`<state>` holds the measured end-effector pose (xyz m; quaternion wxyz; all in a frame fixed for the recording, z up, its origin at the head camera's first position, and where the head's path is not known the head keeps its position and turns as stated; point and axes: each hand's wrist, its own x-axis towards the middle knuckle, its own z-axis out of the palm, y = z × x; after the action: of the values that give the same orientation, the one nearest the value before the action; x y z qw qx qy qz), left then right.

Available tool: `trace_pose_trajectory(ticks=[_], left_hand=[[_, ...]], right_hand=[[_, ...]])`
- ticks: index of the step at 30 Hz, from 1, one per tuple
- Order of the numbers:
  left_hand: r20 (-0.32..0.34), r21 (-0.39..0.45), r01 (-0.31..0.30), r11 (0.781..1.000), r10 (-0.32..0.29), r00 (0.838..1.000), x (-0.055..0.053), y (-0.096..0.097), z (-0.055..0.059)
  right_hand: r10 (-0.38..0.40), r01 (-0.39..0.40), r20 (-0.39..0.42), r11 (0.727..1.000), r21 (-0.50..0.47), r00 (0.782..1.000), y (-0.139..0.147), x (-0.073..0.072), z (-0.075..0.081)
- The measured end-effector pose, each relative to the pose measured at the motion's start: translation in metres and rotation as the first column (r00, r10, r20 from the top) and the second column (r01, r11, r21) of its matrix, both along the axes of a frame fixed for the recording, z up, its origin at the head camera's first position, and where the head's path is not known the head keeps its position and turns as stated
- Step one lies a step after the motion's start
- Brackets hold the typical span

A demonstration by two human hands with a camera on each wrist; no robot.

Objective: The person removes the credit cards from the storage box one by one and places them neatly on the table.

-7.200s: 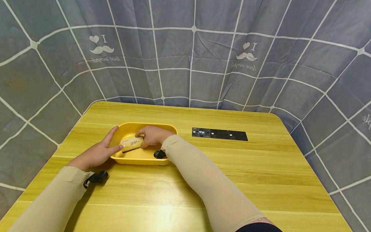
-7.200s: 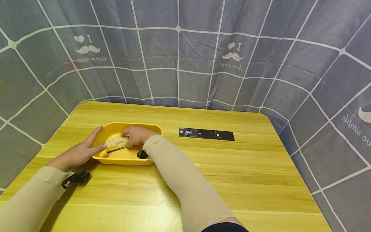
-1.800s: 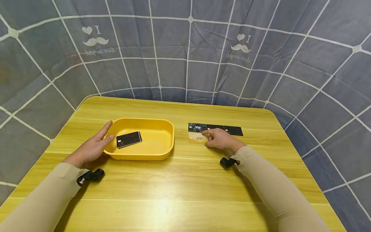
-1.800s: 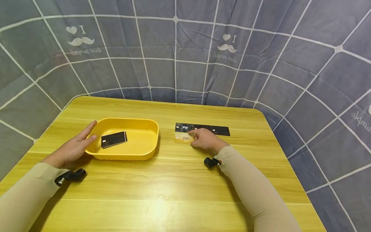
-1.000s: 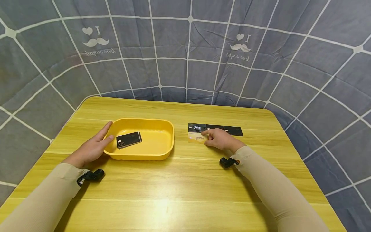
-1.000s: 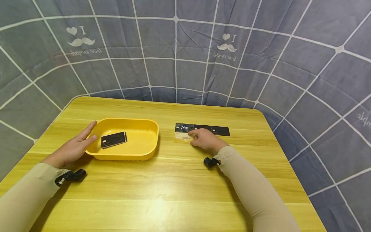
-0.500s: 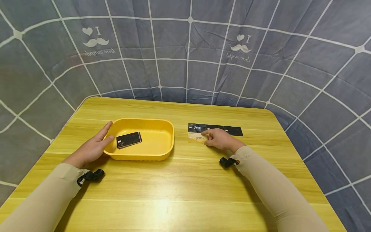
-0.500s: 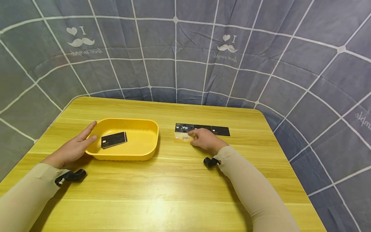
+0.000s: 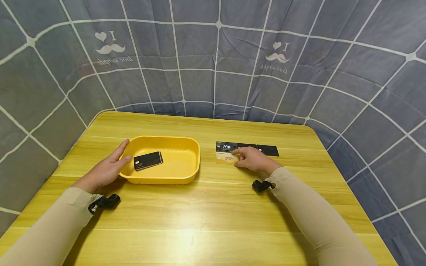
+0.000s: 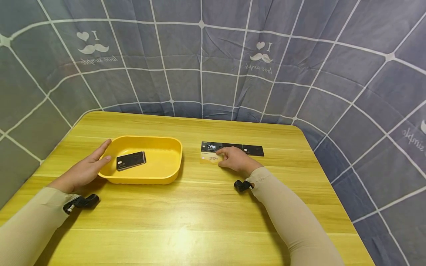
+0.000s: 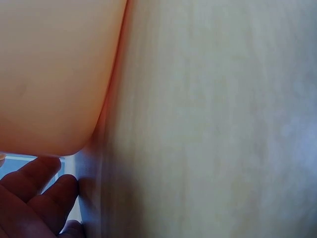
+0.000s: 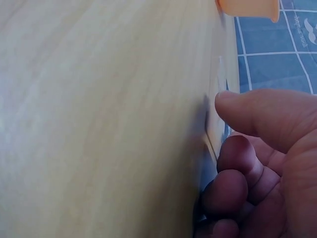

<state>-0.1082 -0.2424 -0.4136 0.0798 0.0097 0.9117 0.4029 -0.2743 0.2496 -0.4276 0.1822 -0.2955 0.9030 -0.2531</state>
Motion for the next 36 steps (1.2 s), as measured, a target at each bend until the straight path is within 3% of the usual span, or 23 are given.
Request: trace_pose_trajectory(ticks=[12, 26, 36], left_hand=[[0.0, 0.022, -0.002, 1.0, 0.002, 1.0, 0.003, -0.001, 0.0], [0.027, 0.005, -0.004, 1.0, 0.004, 1.0, 0.002, -0.002, 0.0], [0.033, -0.025, 0.0, 1.0, 0.001, 0.999, 0.003, -0.002, 0.004]], right_hand=[[-0.06, 0.064, 0.068, 0.996, -0.059, 0.996, 0.0, -0.005, 0.012], [-0.012, 0.009, -0.033, 0.997, -0.083, 0.999, -0.033, -0.007, 0.045], [0.052, -0.061, -0.101, 0.994, -0.087, 0.994, -0.079, 0.002, 0.07]])
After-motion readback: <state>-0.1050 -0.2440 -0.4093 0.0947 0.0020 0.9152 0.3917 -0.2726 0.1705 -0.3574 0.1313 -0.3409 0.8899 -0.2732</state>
